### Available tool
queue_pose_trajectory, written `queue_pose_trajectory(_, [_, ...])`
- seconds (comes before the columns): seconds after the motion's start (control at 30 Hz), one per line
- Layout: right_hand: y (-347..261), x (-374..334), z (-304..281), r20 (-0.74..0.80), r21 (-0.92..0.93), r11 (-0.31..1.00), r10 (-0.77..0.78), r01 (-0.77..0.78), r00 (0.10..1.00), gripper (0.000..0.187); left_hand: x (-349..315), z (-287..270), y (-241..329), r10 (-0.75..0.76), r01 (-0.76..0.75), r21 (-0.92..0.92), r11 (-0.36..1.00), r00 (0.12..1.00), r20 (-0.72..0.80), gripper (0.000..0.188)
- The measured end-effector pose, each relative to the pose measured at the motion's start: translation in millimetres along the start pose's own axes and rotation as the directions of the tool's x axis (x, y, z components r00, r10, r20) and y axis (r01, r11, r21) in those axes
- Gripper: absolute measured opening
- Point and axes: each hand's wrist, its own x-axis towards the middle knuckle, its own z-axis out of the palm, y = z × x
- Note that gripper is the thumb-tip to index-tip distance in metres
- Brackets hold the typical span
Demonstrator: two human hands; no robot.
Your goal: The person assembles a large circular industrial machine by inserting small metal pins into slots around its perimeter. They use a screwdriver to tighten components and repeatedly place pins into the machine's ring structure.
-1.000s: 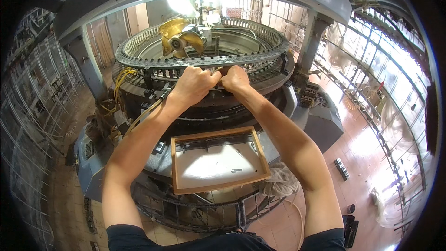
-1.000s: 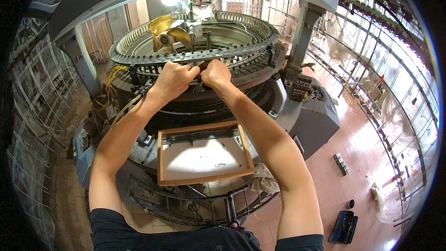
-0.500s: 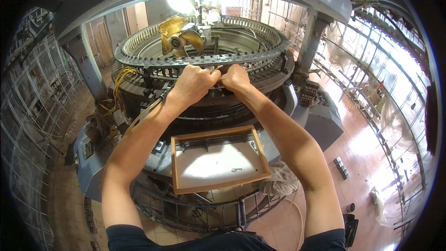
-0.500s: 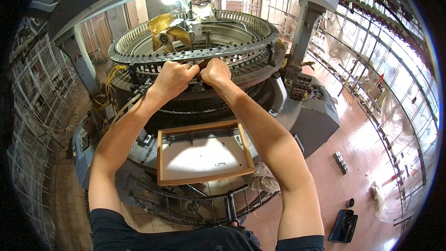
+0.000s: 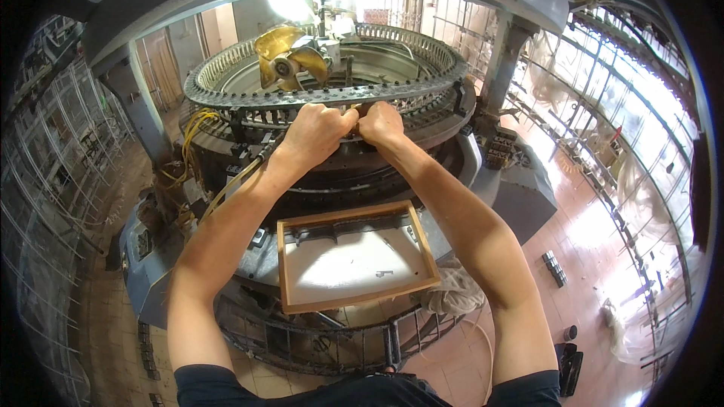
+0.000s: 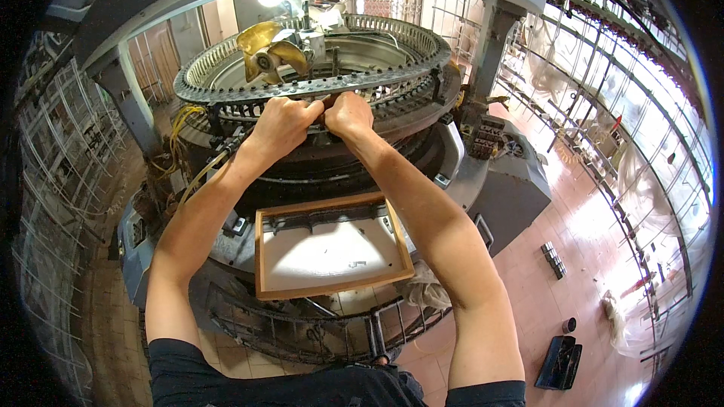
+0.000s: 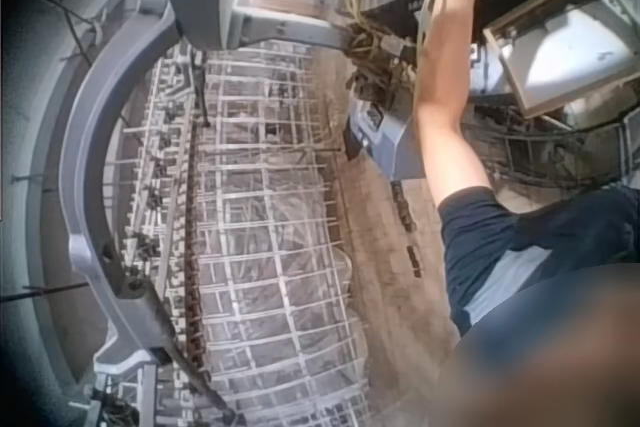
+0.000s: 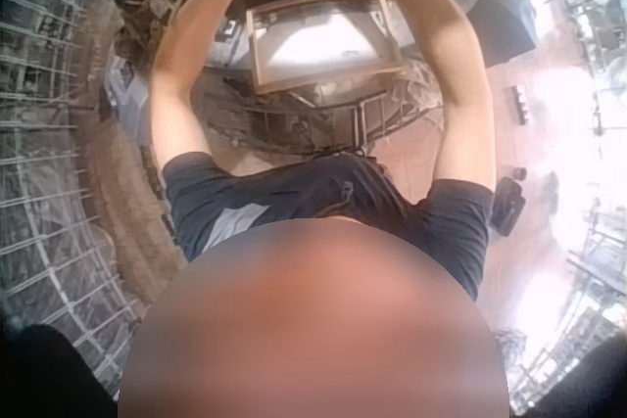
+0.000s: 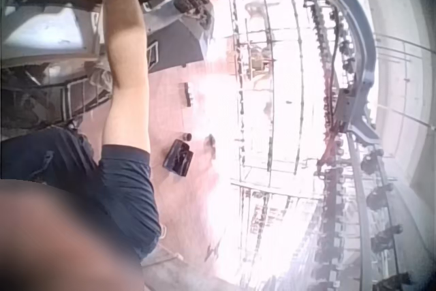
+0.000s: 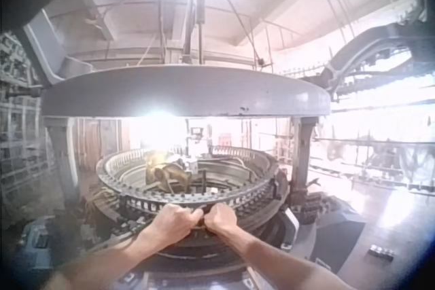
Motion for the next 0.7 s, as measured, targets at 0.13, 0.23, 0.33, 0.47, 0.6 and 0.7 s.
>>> queue_pose_trajectory(0.13, [-0.2, 0.5, -0.8, 0.008, -0.02, 0.999, 0.025, -0.025, 1.0, 0.031, 2.8, -0.1, 3.2, -0.02, 0.02, 0.017, 1.0, 0.999, 0.027, 0.016])
queue_pose_trajectory(0.23, [-0.8, -0.6, -1.8, -0.012, -0.026, 1.0, 0.015, -0.016, 1.0, 0.029, 3.9, 1.1, 5.2, -0.032, 0.032, 0.014, 0.999, 0.999, 0.037, 0.017])
queue_pose_trajectory(0.33, [-0.6, -2.0, -2.0, -0.013, -0.046, 0.999, 0.016, -0.017, 1.0, 0.028, 4.4, 4.1, 6.6, -0.059, 0.06, -0.023, 0.998, 0.998, 0.022, 0.017])
queue_pose_trajectory(0.47, [1.1, 0.2, -0.3, -0.039, -0.048, 0.998, 0.034, -0.036, 0.999, 0.029, 6.0, 7.8, 6.5, -0.07, 0.071, -0.047, 0.996, 0.997, 0.018, 0.018])
queue_pose_trajectory(0.6, [2.4, 6.0, 2.4, -0.023, -0.129, 0.991, 0.042, -0.045, 0.999, 0.027, 9.0, 10.9, 9.7, -0.087, 0.086, -0.076, 0.993, 0.996, -0.013, 0.018])
queue_pose_trajectory(0.7, [5.3, 7.9, 3.2, -0.032, -0.125, 0.991, 0.042, -0.046, 0.999, 0.027, 8.7, 11.6, 9.2, -0.095, 0.093, -0.084, 0.992, 0.995, -0.022, 0.018])
